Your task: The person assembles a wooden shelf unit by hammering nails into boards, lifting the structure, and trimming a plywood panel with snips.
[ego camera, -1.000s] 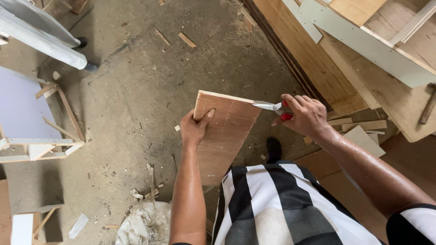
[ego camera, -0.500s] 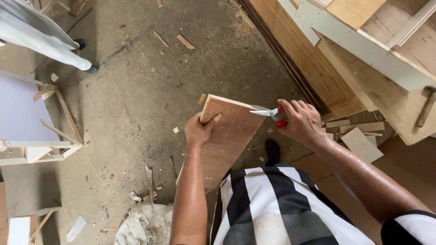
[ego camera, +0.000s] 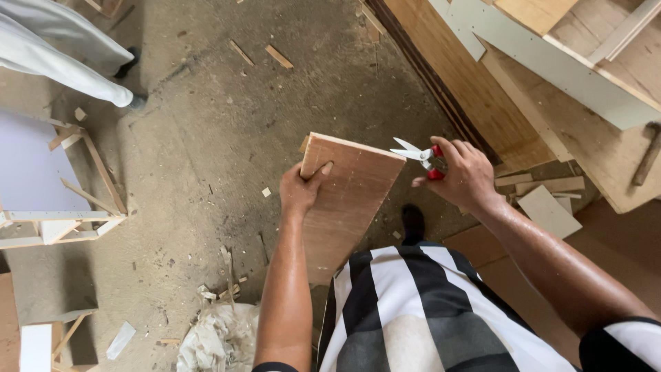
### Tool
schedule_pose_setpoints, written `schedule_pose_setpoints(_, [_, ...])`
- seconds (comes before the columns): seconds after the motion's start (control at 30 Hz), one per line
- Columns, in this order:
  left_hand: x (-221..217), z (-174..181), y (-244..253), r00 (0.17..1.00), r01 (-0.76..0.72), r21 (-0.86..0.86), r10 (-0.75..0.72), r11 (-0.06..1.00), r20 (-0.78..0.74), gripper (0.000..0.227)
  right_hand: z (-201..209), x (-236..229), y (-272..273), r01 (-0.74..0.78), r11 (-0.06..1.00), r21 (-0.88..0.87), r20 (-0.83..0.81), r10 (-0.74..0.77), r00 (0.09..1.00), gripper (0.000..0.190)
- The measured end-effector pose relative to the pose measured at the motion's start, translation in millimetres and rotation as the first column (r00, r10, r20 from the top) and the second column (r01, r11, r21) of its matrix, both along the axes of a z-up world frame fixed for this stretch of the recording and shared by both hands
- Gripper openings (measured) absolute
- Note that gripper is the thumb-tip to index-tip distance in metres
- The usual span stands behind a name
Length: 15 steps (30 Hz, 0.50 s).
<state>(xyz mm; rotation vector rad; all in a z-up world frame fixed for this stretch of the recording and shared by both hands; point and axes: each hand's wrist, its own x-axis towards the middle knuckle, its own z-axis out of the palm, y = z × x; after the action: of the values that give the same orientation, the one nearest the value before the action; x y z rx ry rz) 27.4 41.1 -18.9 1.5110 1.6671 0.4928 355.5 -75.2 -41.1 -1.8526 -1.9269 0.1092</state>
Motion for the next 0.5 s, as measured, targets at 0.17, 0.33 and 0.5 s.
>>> schedule_pose_setpoints(0.17, [7, 6, 0, 0.999, 0.044, 0.055, -0.043, 0.998, -0.015, 0.048, 17, -12, 0, -0.001, 1.0, -0.021, 0.053, 0.002, 0.999, 0.104])
schedule_pose_setpoints(0.33, [12, 13, 0, 0.997, 0.079, 0.061, -0.079, 0.995, -0.004, 0.047, 18, -19, 2, 0.004, 0.999, 0.038, 0.122, -0.008, 0.993, 0.1])
schedule_pose_setpoints(0.5, [27, 12, 4, 0.989, 0.14, 0.131, -0.144, 0.982, 0.024, 0.047, 5, -13, 1, 0.065, 0.99, -0.123, 0.002, -0.065, 0.998, 0.075])
